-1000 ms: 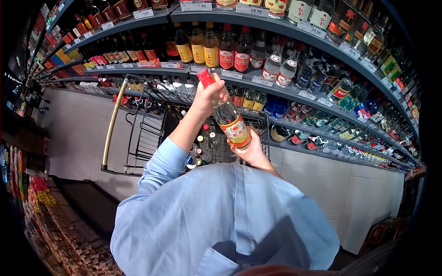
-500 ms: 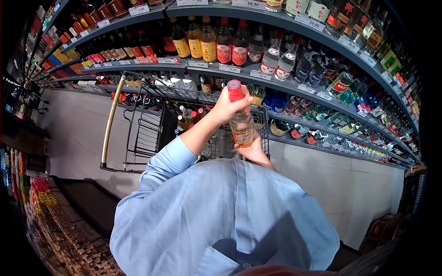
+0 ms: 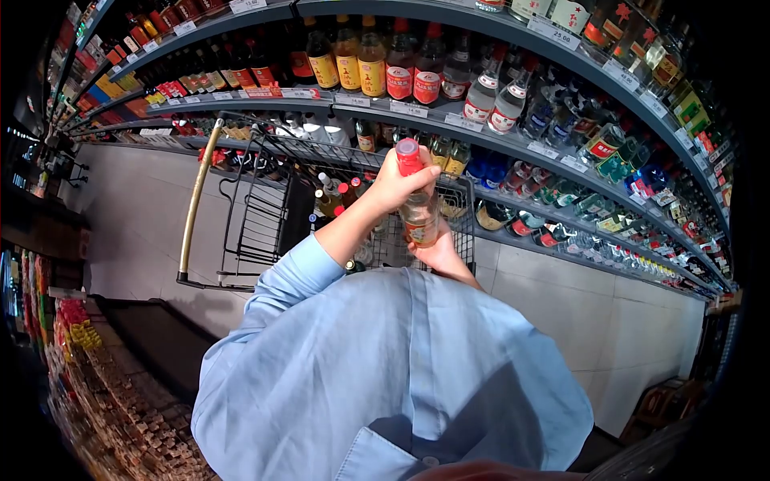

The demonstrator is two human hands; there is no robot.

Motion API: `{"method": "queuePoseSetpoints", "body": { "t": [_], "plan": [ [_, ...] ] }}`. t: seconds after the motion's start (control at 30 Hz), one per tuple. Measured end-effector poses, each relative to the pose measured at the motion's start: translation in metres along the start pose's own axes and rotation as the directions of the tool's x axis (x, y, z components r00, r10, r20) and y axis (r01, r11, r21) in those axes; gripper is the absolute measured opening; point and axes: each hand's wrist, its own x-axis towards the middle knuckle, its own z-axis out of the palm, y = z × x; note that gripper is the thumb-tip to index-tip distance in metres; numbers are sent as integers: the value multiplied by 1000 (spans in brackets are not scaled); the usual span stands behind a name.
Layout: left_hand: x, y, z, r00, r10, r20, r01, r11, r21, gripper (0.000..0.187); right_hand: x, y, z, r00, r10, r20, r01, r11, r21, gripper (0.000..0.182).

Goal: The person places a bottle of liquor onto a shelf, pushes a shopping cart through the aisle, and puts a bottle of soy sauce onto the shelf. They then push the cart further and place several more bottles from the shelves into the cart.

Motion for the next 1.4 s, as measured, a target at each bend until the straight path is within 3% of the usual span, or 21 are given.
{"method": "queuePoseSetpoints", "body": {
  "t": [0.07,0.13,0.2,0.27,0.33,0.53,0.67,0.73,0.77,1.07,1.1,1.17,1.2,1.27,1.33,1.4],
  "plan": [
    [-2,-4,-2,1000,-29,-3,29,999,-31,21,12,1,-16,999,19,41,-20,1000,12,44],
    [-7,-6,-1,999,19,32,-23,990,140,21,15,5,-15,996,37,83,-39,999,21,43],
    [-14,-6,7,999,-29,38,19,973,231,21,16,10,-12,998,-5,-68,2,999,-32,41],
    [-17,-10,8,997,7,78,-32,945,324,20,12,9,-8,999,14,-48,-18,997,-78,39],
    [-18,-16,6,997,1,81,-26,950,310,20,15,9,-6,980,-90,-178,56,981,-185,37],
    [-19,-23,7,994,-46,95,22,969,245,20,16,9,-27,987,-65,-144,34,978,-206,34],
    [-19,-27,6,990,-22,140,-21,955,297,19,29,8,-56,986,-76,-147,39,971,-237,31],
    [-18,-30,8,989,-15,145,-27,957,288,19,34,4,-64,998,41,40,-28,957,-290,29],
    [-19,-29,8,989,-44,143,2,960,279,19,32,9,-70,988,-57,-146,6,944,-329,26],
    [-21,-42,-1,982,-138,131,107,970,219,18,46,19,-94,982,-134,-130,83,937,-339,29],
    [-21,-45,-3,986,-104,132,73,973,221,18,61,22,-121,976,-128,-175,67,946,-317,27],
    [-20,-42,-4,985,-112,132,80,970,229,17,59,22,-106,942,-169,-290,71,945,-320,19],
    [-20,-38,-5,981,-142,136,108,967,230,17,53,20,-102,965,-181,-191,81,896,-437,17],
    [-18,-43,-10,978,-129,164,79,956,283,16,44,15,-72,929,-300,-218,87,747,-659,21],
    [-16,-42,-12,985,-60,165,1,941,339,16,30,11,-38,890,-453,-49,278,626,-728,30],
    [-15,-41,-16,988,-74,133,26,944,329,17,12,2,-4,921,-379,90,329,632,-702,49]
  ]
}}
